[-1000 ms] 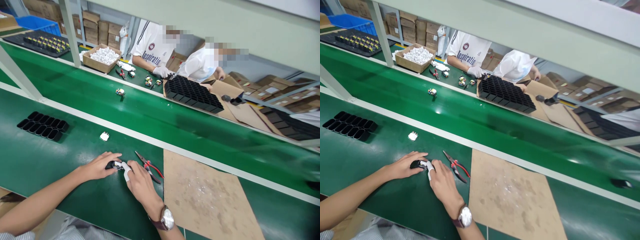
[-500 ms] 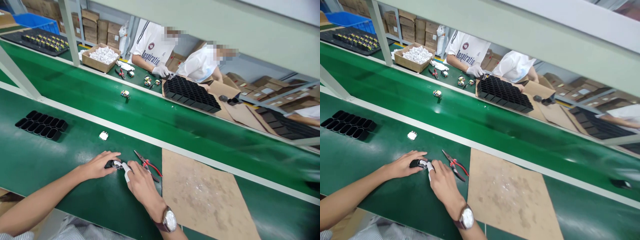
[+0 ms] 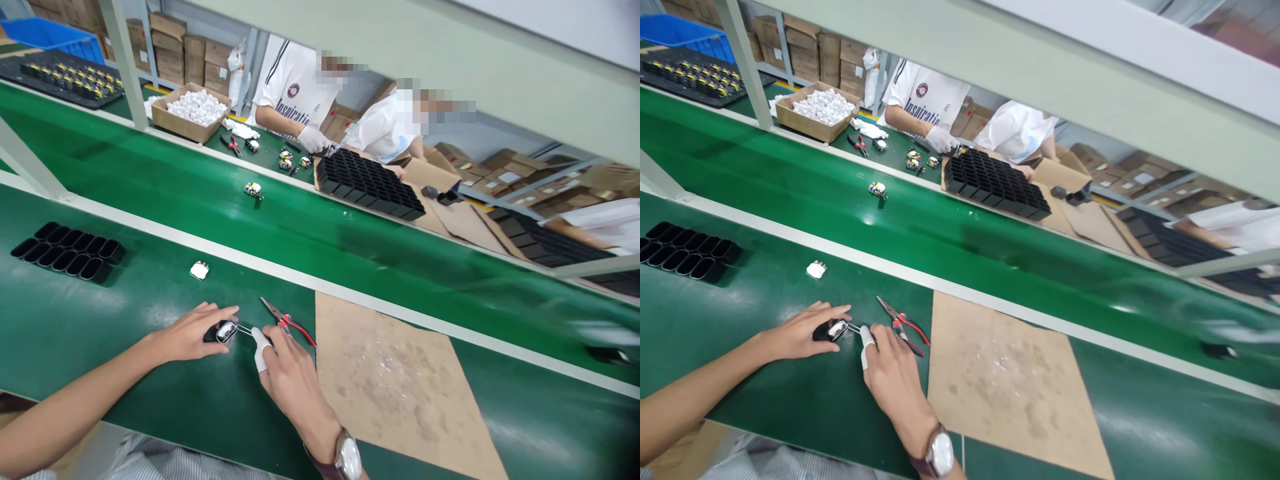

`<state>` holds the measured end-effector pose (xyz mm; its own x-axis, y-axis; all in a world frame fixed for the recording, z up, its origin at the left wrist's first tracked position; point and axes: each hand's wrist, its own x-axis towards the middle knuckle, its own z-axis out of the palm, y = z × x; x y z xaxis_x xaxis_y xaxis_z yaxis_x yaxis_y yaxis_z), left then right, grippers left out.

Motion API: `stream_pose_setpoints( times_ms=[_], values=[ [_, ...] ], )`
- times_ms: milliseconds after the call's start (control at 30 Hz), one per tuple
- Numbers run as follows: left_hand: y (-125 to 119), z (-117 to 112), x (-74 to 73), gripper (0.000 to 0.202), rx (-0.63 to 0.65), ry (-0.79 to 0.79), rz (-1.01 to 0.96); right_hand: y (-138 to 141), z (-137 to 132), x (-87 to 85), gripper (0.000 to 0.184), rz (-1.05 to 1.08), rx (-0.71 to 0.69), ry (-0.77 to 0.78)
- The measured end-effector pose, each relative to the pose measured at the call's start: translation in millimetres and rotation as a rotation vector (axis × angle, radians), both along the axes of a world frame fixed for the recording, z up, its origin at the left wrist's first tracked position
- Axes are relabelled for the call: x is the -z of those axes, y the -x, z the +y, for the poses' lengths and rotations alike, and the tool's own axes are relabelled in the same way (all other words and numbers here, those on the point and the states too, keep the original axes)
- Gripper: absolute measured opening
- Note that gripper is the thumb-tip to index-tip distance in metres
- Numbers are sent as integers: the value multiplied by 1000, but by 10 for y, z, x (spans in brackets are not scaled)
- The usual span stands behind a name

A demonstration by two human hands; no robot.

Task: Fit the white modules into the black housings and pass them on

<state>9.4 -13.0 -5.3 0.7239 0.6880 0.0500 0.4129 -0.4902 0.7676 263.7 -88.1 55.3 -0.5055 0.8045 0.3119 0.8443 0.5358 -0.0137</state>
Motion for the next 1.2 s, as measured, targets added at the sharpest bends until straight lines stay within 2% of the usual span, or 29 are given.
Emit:
stream_pose_setpoints(
  times_ms=[133, 233, 433, 1200],
  values=[
    [7, -6, 25, 80, -23, 0, -72, 23, 0, -20, 23, -33, 1, -15],
    [2, -32, 43, 76, -49, 13, -55, 37, -4, -18, 21, -49, -3, -29],
    [-23, -69, 76, 71, -40, -45, -89, 50, -9, -9, 23, -54, 0, -45],
    [-38, -70, 53, 67, -49, -104, -84, 74, 2, 71, 21, -61, 41, -51]
  ],
)
